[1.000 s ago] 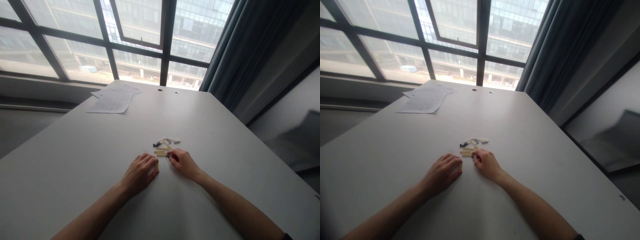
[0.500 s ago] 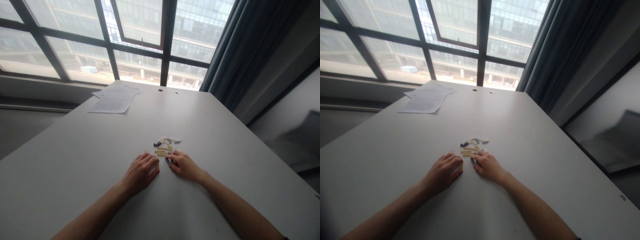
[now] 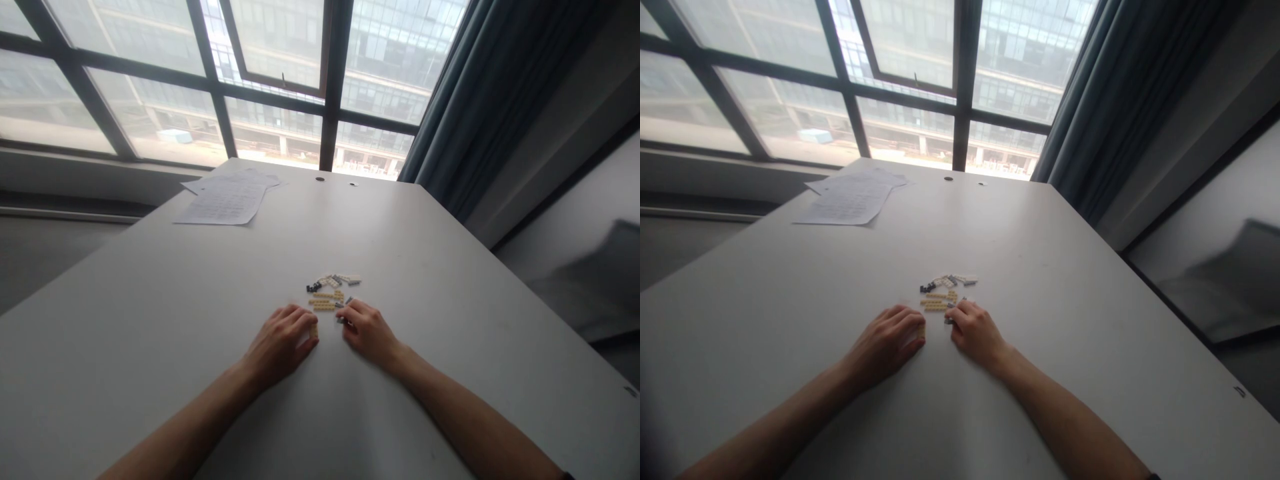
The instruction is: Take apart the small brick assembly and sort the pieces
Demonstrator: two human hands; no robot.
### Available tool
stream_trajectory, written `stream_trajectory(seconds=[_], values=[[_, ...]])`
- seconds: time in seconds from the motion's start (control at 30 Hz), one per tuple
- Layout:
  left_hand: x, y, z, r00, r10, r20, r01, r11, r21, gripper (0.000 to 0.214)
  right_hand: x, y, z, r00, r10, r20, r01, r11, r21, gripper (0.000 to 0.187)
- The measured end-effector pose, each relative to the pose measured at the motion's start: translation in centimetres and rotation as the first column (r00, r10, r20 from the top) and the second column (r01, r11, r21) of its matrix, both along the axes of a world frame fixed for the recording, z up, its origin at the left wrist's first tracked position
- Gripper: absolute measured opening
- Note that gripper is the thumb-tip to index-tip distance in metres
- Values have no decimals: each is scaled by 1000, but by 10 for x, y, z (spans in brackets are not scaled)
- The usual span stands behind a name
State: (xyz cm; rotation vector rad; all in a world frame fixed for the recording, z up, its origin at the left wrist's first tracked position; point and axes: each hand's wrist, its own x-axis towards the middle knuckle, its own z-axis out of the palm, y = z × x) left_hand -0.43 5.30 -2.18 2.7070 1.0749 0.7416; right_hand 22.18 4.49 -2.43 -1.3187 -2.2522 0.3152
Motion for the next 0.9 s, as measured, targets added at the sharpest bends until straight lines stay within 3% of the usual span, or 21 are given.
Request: stream_trajectory(seconds=[0.17,0.53,0.73,0.9], values=[[-1,1,-2,1000,3,-24,-4,999,-32,14,-2,-3,-3,1000,-15,-14,15,1000,27,35],[-1,0,0,1000,3,-20,-3,1000,-19,15,-16,-13,15,1000,-7,29,10,991,-133,37],[-1,1,0,999,22,-29,-23,999,-28,18,-10,-10,14,1000,-5,15,7,981,-192,52],[-1,0,1,996,83,-37,-83,997,-6,30,-5,-6,11,1000,12,-10,-14,981,-194,43]])
